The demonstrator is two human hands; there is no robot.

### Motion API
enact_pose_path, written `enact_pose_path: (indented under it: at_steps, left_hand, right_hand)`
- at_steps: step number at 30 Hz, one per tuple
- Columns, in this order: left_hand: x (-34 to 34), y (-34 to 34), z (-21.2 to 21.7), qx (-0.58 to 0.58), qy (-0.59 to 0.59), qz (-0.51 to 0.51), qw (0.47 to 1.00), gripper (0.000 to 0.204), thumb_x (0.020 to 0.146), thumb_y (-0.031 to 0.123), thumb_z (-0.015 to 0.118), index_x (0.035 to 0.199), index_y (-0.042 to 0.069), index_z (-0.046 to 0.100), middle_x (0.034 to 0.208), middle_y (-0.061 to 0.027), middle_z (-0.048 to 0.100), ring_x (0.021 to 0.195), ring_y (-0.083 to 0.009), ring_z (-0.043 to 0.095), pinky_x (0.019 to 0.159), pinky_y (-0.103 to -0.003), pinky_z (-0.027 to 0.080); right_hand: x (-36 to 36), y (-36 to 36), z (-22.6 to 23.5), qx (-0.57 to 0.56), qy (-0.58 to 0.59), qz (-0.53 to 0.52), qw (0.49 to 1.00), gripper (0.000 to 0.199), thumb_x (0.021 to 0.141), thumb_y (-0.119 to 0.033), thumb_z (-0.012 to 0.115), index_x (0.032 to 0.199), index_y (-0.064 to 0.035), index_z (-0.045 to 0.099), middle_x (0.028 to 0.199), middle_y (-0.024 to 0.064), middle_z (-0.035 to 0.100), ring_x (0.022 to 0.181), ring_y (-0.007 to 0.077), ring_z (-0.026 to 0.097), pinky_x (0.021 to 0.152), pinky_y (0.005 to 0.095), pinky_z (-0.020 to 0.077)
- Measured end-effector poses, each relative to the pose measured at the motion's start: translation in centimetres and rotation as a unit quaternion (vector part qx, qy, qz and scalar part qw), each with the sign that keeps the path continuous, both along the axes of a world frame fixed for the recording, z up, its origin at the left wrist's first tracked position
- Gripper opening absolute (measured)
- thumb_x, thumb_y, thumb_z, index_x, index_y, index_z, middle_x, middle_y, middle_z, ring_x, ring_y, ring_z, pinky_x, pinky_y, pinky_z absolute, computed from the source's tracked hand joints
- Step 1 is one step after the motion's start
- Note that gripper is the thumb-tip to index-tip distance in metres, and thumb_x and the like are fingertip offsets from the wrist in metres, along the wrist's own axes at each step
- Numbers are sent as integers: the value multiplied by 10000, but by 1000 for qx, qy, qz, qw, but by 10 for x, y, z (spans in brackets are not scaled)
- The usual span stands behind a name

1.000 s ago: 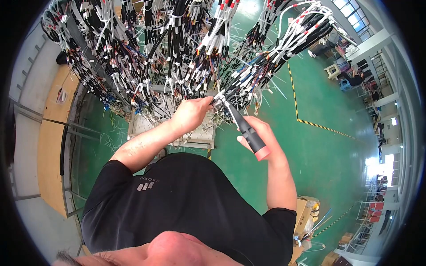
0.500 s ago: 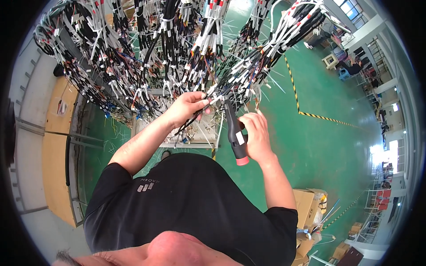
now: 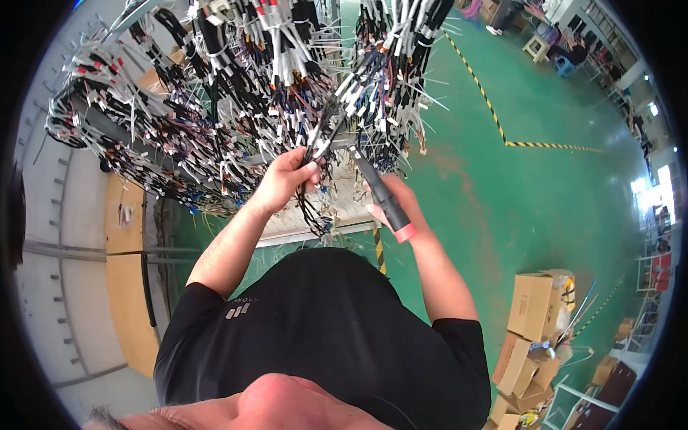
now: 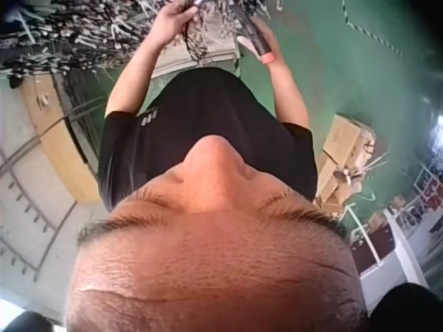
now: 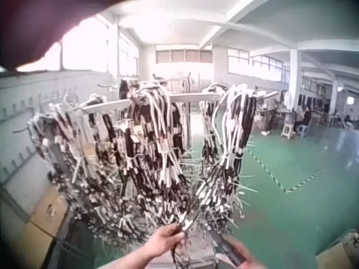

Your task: Using a tensioning tool to secure cable ties on wire harnesses.

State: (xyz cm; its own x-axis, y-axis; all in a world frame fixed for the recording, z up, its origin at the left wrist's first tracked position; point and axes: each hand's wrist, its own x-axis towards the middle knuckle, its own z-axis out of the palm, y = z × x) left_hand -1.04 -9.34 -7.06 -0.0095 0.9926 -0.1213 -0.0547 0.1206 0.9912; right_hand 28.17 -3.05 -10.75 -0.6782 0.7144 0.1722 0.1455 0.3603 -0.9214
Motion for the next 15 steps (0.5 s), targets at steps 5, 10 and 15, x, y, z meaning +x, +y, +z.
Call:
enact_pose_path:
  at_steps: [5, 10, 15]
  left_hand:
    - [-29, 9, 21, -46, -332, -139, 932, 277, 1124, 315, 528, 1063, 59, 613, 660, 46, 432, 499, -71, 315, 489, -253, 284]
    - [-33, 19, 28, -80, -472, -262, 838, 410, 1132, 445, 497, 899, 112, 550, 650, 44, 464, 449, -28, 350, 470, -230, 320]
    - [-26, 15, 29, -86, -493, -243, 831, 465, 1139, 469, 462, 845, 111, 509, 655, 0, 485, 420, -38, 372, 445, -242, 341]
  right_hand:
    - [5, 39, -8, 1, 112, 34, 993, 511, 941, -152, 789, 1402, -22, 611, 1329, 111, 668, 1309, 233, 616, 1170, 400, 440]
    - [-17, 72, 3, 45, 98, 125, 986, 561, 958, -78, 756, 1487, -44, 572, 1416, 103, 672, 1348, 242, 615, 1163, 418, 459]
    - [-40, 82, -2, 43, 120, 180, 975, 577, 921, -211, 829, 1433, -38, 625, 1345, 81, 713, 1252, 231, 650, 1100, 393, 475]
